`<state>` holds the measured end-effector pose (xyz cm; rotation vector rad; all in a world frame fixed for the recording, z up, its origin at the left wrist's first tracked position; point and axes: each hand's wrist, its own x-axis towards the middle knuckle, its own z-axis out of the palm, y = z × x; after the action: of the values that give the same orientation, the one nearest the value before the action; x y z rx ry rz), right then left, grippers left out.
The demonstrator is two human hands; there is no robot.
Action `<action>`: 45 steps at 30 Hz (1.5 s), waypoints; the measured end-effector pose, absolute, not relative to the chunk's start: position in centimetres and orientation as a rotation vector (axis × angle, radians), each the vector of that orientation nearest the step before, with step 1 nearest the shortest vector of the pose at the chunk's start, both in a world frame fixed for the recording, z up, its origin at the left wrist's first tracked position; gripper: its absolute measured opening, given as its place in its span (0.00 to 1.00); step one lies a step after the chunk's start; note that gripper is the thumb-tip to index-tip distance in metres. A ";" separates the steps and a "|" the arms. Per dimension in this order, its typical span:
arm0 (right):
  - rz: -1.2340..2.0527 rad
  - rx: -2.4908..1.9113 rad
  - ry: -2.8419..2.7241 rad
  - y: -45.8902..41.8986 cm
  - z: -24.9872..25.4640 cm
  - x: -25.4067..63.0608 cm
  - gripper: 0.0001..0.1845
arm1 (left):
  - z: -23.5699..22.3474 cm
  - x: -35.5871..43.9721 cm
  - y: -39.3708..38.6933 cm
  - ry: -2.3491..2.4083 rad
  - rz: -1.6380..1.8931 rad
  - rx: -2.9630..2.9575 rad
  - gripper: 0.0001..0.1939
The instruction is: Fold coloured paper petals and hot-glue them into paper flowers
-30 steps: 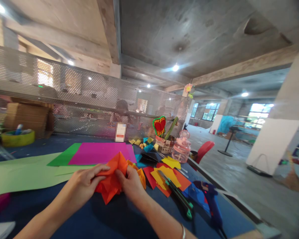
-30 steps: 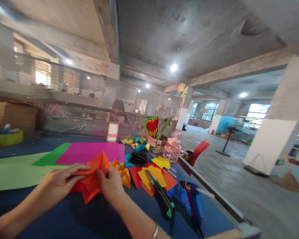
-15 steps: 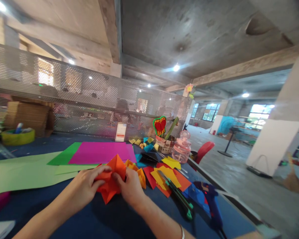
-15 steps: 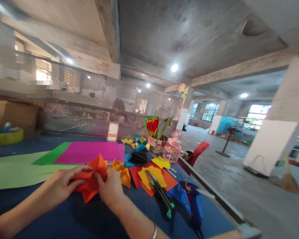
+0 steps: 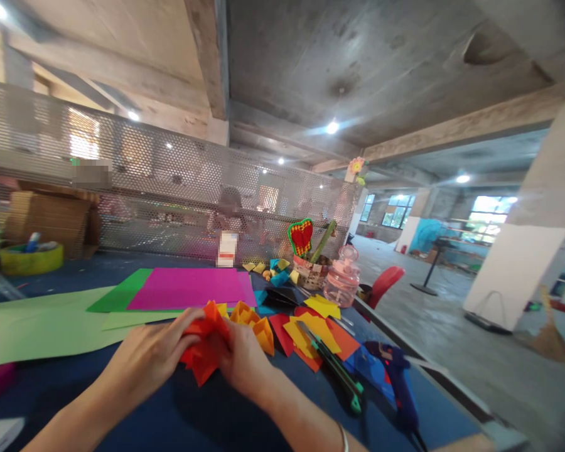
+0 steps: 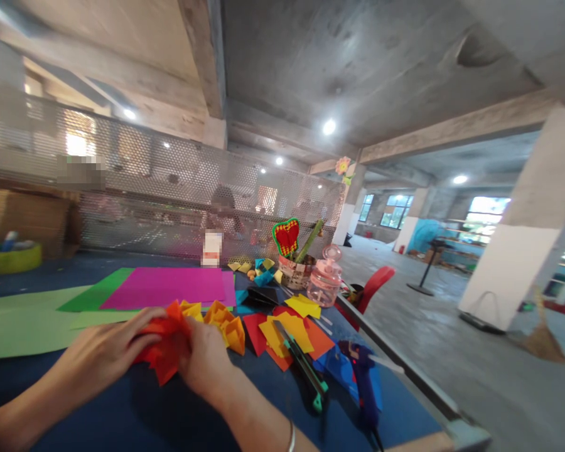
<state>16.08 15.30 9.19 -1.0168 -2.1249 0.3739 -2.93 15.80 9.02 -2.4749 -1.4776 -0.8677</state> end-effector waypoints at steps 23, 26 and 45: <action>0.452 -0.972 -2.178 14.9 9.9 16.3 0.07 | 10.6 -2.0 14.4 -1.302 -1.372 -2.639 0.20; 0.470 -0.931 -2.159 14.7 10.3 16.2 0.09 | 10.9 -2.0 14.3 -1.380 -1.454 -2.566 0.20; 0.275 -1.004 -2.154 14.5 10.7 16.2 0.08 | 10.3 -2.6 14.7 -1.457 -1.309 -2.484 0.09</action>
<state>16.19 14.49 10.73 -1.0038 -2.1535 0.2751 -2.64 14.70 10.26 -2.4842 -1.4568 -1.3090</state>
